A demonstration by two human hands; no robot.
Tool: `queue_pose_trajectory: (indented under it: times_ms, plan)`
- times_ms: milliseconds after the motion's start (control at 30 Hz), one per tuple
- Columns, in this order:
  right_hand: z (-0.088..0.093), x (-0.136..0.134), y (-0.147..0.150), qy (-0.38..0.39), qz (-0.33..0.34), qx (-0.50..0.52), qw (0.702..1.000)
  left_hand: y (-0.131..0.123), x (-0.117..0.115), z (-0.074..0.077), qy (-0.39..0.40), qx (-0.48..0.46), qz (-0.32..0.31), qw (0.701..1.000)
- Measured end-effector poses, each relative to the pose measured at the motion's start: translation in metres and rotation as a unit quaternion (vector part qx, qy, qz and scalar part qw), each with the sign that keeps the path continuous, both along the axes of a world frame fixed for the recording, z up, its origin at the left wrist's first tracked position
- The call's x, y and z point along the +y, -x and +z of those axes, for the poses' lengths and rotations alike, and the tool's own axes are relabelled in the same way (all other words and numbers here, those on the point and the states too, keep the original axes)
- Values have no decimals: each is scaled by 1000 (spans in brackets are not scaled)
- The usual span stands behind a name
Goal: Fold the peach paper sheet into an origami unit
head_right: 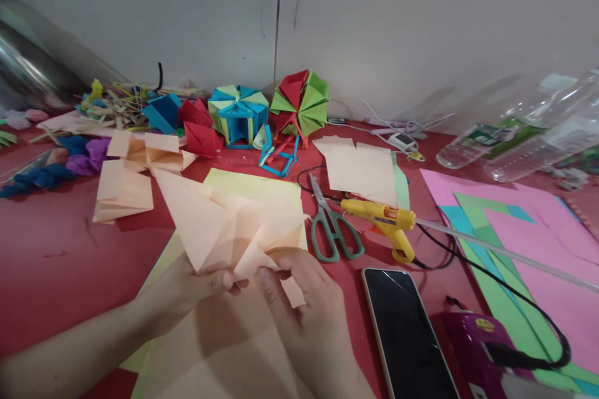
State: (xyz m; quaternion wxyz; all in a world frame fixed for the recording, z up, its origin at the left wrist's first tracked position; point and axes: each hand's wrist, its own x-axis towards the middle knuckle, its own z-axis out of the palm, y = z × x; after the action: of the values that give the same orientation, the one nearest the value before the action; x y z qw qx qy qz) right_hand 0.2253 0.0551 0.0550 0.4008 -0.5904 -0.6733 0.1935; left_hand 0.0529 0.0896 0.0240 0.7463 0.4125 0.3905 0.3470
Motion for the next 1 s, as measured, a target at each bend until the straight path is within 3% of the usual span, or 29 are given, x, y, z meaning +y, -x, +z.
queue_pose_trajectory:
  times_ms: [200, 433, 500, 667, 867, 1000]
  plan:
    - [-4, 2, -3, -52, 37, -74, 995, 2, -2, -3, -44, 70, 3, 997]
    - [-2, 2, -11, -76, 49, -131, 987, 14, 4, 6, -68, 33, -135, 988]
    - [-4, 3, -10, -75, 62, -144, 985, 11, 3, 7, -71, 47, -110, 990]
    - [-11, 3, -5, -75, 75, -144, 984, -3, -4, 4, -63, 143, 26, 987]
    - [-12, 5, -3, -69, 47, -103, 991, -5, -4, -1, -92, 104, 29, 990]
    - [-9, 4, -2, -25, 9, -56, 998, -3, -2, -3, -100, 102, 12, 990]
